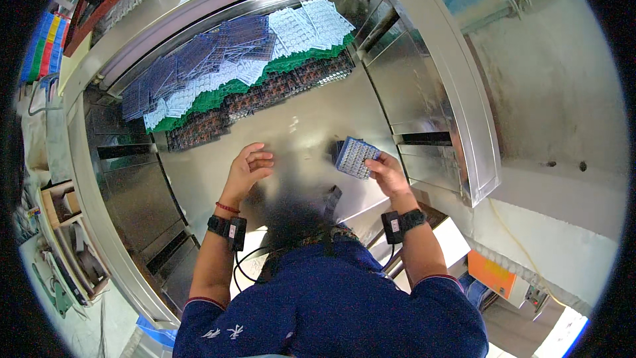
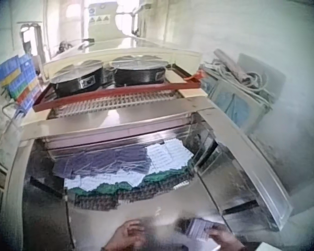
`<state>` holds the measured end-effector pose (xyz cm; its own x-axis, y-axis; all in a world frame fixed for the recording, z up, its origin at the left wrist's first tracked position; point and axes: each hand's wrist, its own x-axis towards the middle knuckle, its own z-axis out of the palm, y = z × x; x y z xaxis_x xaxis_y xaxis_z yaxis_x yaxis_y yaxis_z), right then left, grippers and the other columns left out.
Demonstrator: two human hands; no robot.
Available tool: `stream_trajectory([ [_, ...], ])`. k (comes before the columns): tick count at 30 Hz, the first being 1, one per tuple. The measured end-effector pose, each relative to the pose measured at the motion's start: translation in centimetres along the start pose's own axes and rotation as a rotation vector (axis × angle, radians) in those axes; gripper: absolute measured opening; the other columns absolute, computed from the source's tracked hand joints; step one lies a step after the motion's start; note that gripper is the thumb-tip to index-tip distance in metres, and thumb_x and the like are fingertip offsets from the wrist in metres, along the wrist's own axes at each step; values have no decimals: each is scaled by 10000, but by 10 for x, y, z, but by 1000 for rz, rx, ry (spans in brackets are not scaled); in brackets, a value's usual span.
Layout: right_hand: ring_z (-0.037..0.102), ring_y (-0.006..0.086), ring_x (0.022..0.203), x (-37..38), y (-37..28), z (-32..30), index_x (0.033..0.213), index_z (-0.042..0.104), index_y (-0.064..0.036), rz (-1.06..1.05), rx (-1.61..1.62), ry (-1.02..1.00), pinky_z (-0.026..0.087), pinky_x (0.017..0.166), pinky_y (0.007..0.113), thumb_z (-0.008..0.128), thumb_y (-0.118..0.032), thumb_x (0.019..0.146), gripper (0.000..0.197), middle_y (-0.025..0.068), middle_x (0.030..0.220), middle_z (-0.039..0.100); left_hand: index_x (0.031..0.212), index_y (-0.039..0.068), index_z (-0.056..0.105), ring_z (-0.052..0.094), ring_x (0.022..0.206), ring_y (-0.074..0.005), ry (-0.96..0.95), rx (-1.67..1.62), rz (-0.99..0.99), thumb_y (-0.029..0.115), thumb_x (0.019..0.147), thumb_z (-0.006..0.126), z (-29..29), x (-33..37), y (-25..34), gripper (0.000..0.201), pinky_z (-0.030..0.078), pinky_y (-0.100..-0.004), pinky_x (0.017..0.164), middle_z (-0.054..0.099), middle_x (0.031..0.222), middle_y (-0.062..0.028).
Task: Cleaning an industrial machine area with an air blow gun and stacking grid-like electronic or metal components.
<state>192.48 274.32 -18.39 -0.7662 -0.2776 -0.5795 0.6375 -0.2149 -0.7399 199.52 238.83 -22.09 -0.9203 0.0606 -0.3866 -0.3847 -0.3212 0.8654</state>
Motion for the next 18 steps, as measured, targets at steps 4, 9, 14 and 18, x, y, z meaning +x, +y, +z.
stream_trajectory([
  [4,607,187,904,7,-17,-5,1125,521,56,68,-142,-55,492,823,294,708,-135,752,459,92,1007,618,1244,38,420,593,959,-205,-12,-2,-7,-83,725,662,3,2,3,585,510,-298,795,568,1091,-139],
  [9,602,175,900,29,-24,-3,1122,553,76,175,-513,38,485,799,278,733,-151,730,488,103,1002,628,1223,-3,421,590,913,-198,47,-83,-48,-16,711,720,-1,1,-4,593,516,-313,798,555,1065,-142],
  [14,596,169,913,35,-26,-13,1148,540,98,-62,-1154,103,479,799,283,745,-165,728,537,142,1057,620,1173,-1,478,596,864,-160,124,15,22,2,705,731,-11,-1,-6,532,512,-277,765,589,1000,-104],
  [18,606,202,924,21,-57,11,1136,554,76,-197,-1050,220,493,783,291,784,-258,686,606,182,987,629,1128,2,520,593,866,-140,224,129,147,45,714,740,-27,-4,23,471,502,-266,761,603,978,-70],
])
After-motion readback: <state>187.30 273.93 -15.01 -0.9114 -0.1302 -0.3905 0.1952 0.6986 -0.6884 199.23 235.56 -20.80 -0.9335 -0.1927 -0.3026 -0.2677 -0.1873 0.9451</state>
